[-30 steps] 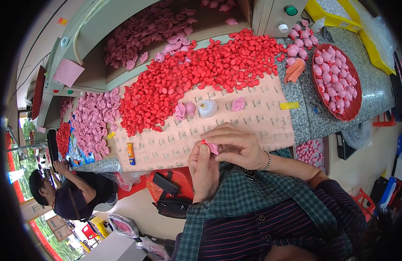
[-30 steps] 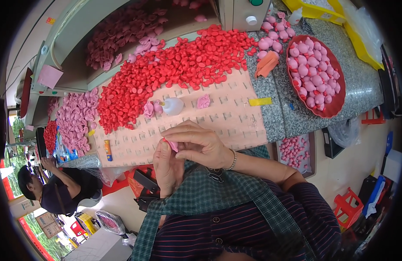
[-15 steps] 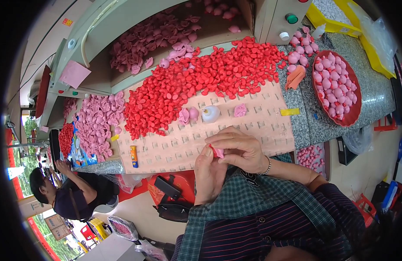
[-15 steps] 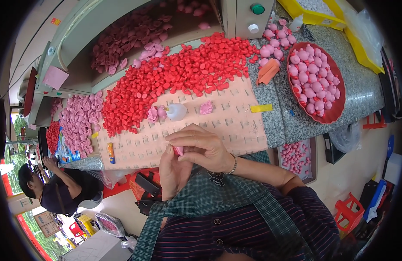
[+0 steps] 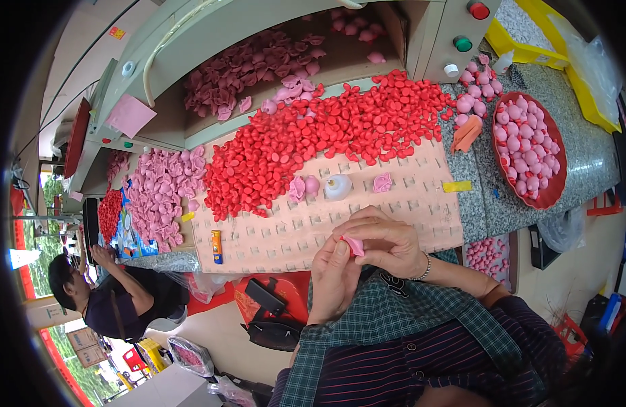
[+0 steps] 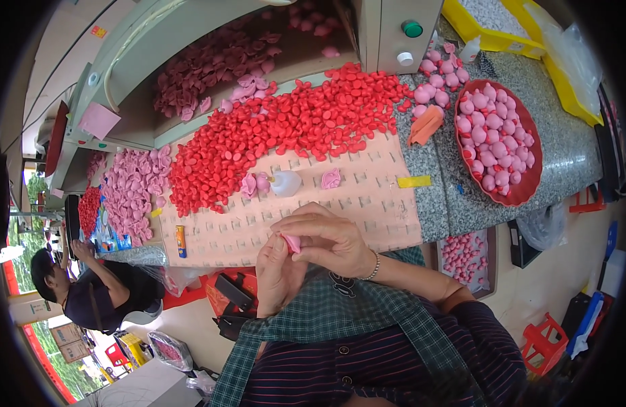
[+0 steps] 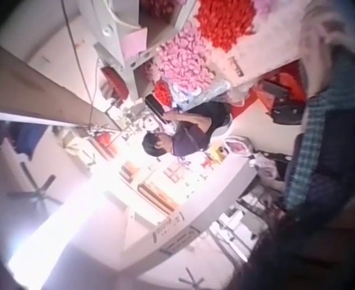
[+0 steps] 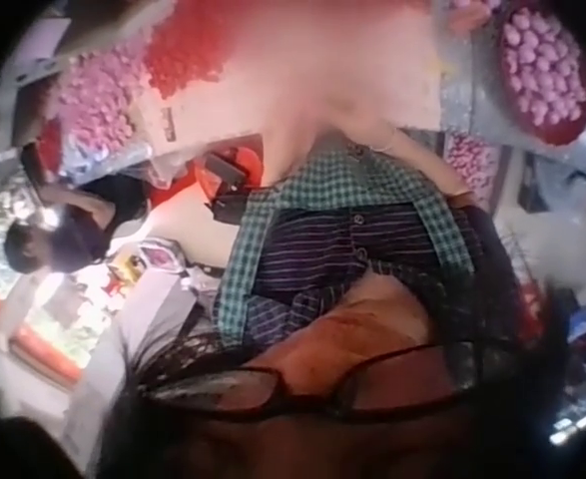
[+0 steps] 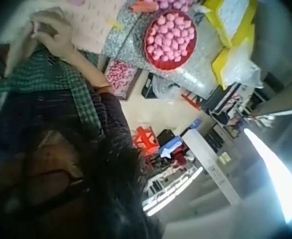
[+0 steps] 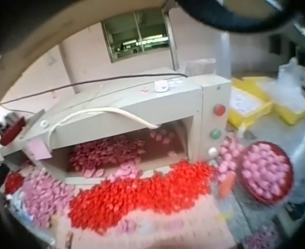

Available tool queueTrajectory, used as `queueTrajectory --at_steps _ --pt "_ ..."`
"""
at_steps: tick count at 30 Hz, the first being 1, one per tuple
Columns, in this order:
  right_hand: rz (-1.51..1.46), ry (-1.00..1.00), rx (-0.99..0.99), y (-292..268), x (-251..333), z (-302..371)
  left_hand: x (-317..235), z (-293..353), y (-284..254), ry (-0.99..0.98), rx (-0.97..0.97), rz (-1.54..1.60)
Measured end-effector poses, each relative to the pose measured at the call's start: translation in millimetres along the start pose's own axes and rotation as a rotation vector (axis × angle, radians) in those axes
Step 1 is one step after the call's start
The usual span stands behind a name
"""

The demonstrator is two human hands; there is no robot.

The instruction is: Manually joining two halves of small pink plastic toy components together at a factory workstation.

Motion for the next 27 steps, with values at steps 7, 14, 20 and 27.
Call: queueTrajectory --at_steps 7,14,20,27 --pt "-0.695 0.144 -0.245 -30 -20 19 -3 -6 -13 0.059 -0.001 -0.515" --pt "-0.885 0.337 -0.314 -35 -23 39 -35 -48 -14 0.501 -0.347 -1.365" --pt "-1.005 0.36 -0.311 -32 -24 45 -27 -65 -26 0.416 -0.308 -1.504" --pt "-1.083 0.384 -0.351 -33 -27 42 -17 -47 -7 0.485 -0.232 -0.723"
Point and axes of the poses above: each hand's wrist, its own z-axis away from the middle knuckle, its own y-axis out of the palm, x = y × z, the point moved 5 cm from there along -z, towards the middle knuckle, and after that the axes turned 11 degrees about x, right-handed, at the moved point
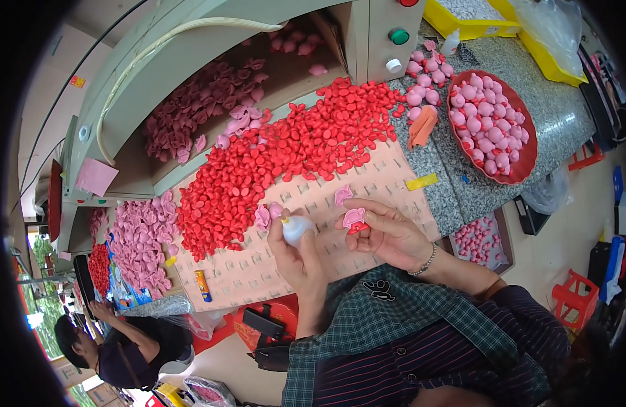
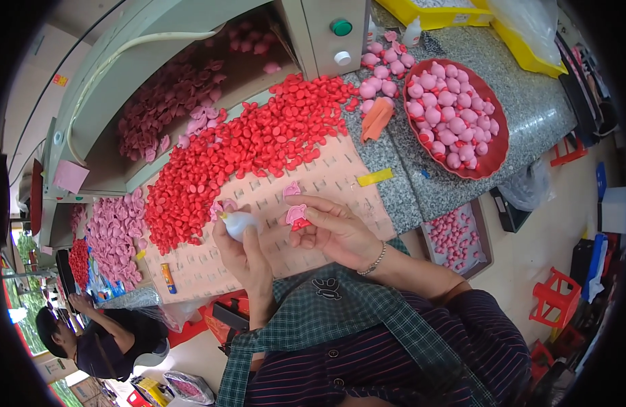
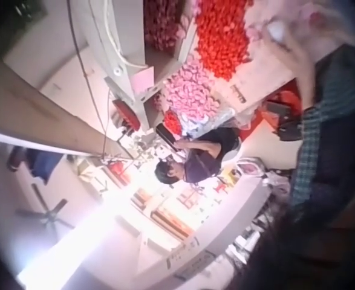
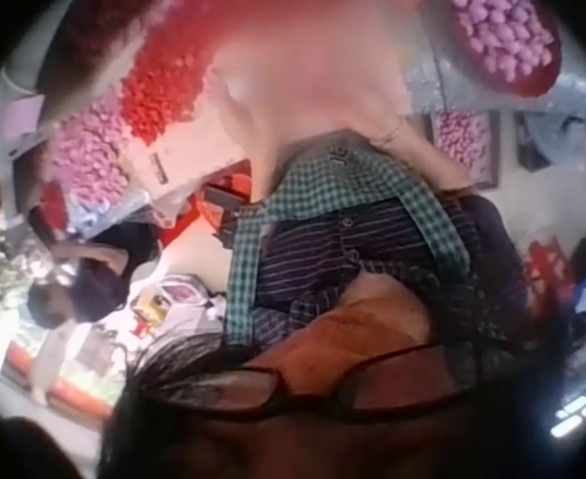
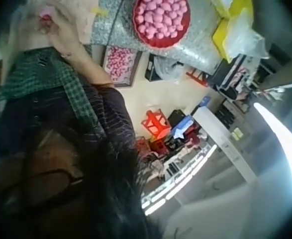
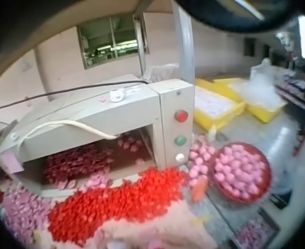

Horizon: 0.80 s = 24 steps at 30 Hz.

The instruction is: Manually joining two halves of small pink plastic toy components together at a factory workstation.

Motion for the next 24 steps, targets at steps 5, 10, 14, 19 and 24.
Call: queueTrajectory --at_steps 5,10,14,19,24 --pt "-0.025 -0.005 0.041 -3 -6 -9 -2 23 -15 -0.162 0.164 0.221" --pt "-0.082 -0.047 0.122 -3 -11 -14 2 27 -18 -0.154 0.18 0.709" --pt "-0.071 -0.045 0.122 -1 -15 -15 4 28 -13 -0.304 0.081 1.015" --pt "-0.107 -0.041 0.166 7 -18 -18 4 28 -11 -0.252 -0.005 0.884" --pt "-0.138 -0.003 0.18 6 -23 -16 -16 22 -10 -0.082 0.0 0.589"
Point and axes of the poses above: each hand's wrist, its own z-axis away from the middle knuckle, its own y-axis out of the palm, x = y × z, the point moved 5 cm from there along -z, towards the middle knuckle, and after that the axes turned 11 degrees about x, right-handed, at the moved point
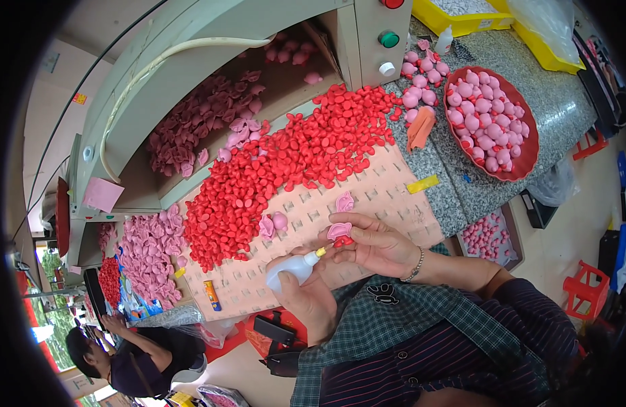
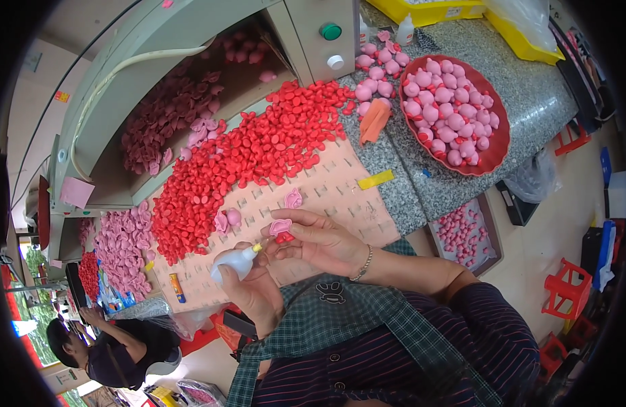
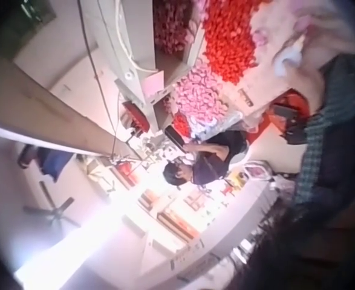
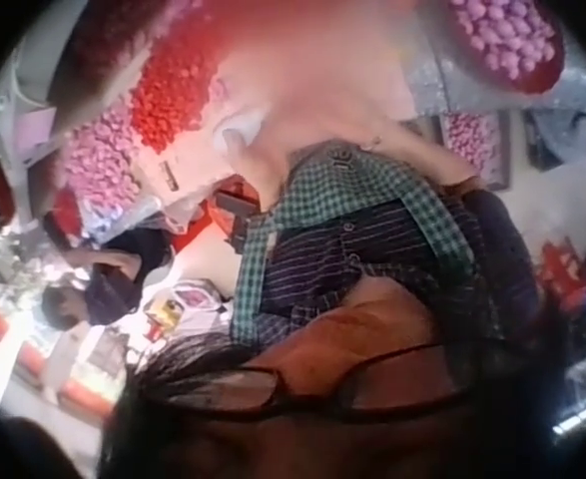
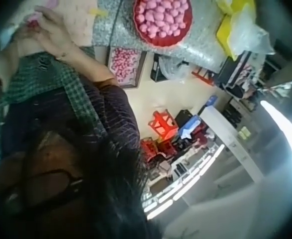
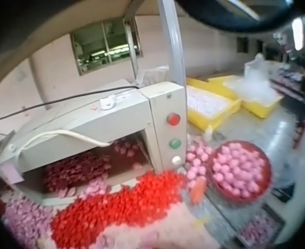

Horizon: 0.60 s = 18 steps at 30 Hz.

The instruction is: Manually joining two halves of small pink plastic toy components together at a factory workstation.

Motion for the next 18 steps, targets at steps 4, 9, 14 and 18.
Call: queueTrajectory --at_steps 4,9,14,18 --pt "-0.003 0.019 -0.014 3 -2 -3 -8 4 4 0.085 -0.038 -0.268" --pt "0.034 0.012 -0.018 5 0 -5 -12 6 4 0.174 -0.006 -0.515" --pt "0.044 0.034 -0.006 2 -2 -3 -14 5 5 0.156 -0.014 -0.529" --pt "0.067 0.026 0.018 5 -1 -4 -13 3 8 0.146 -0.082 -0.452"
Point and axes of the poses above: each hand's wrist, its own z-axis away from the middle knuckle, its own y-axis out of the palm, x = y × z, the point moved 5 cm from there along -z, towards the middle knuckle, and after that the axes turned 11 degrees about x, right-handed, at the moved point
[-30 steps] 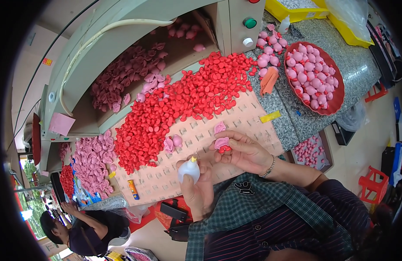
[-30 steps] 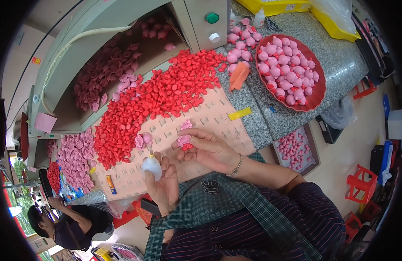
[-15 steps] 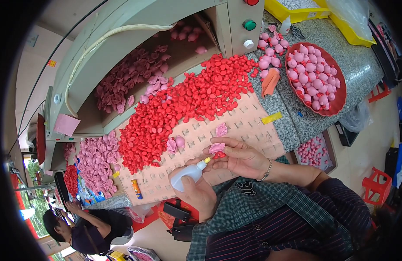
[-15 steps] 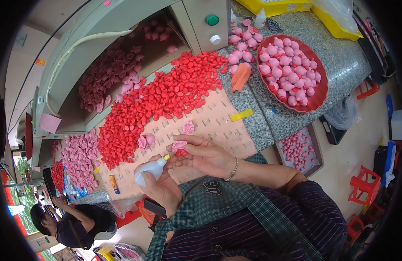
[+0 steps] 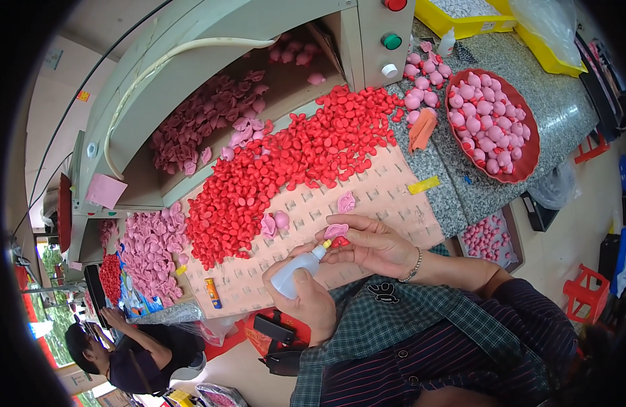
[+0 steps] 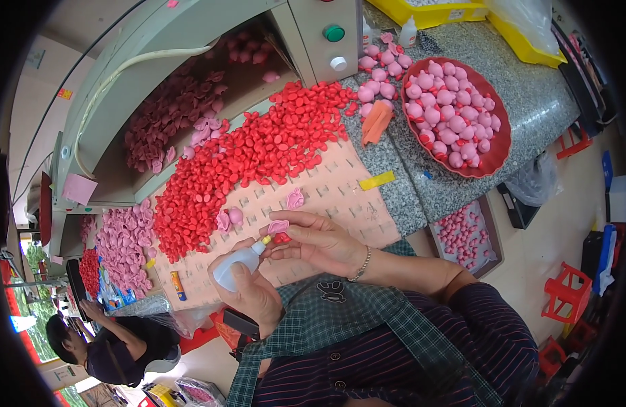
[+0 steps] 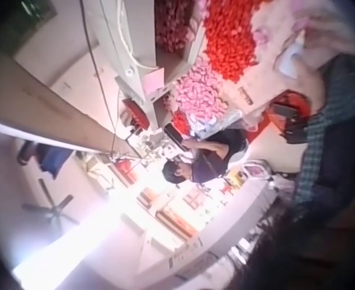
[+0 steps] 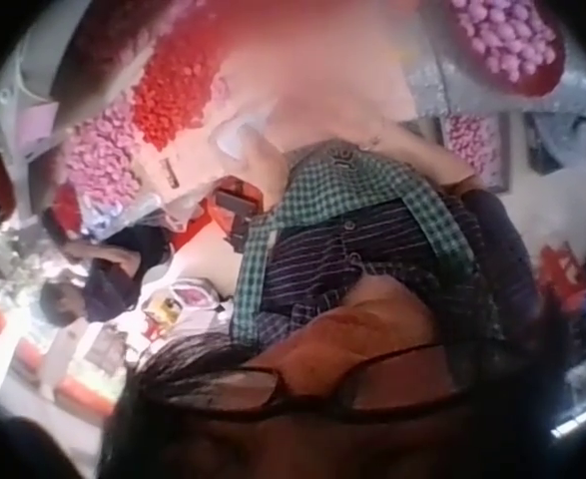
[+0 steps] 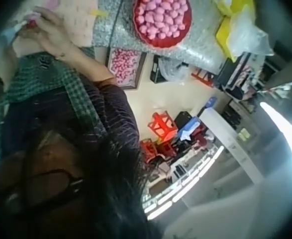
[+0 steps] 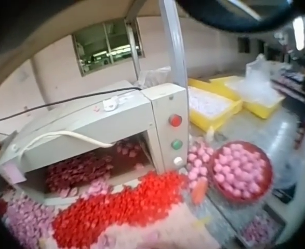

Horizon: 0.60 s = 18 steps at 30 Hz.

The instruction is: Manually joining two halves of small pink plastic toy components together at a factory workstation.

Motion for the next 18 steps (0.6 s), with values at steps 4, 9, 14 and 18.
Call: queueTrajectory --at_steps 4,9,14,18 --pt "0.008 0.0 -0.018 0.6 -0.4 -0.6 1.2 1.0 -3.0 0.009 0.007 0.012" --pt "-0.001 0.003 -0.025 1.7 -1.7 -1.3 1.4 0.3 -3.9 0.016 -0.001 0.002" --pt "-0.009 0.01 -0.032 3.5 -2.2 -1.2 0.8 1.3 -5.0 0.012 0.005 -0.001" --pt "-0.013 0.006 -0.022 3.9 -3.0 -0.9 -0.3 1.8 -4.3 0.005 0.012 -0.002"
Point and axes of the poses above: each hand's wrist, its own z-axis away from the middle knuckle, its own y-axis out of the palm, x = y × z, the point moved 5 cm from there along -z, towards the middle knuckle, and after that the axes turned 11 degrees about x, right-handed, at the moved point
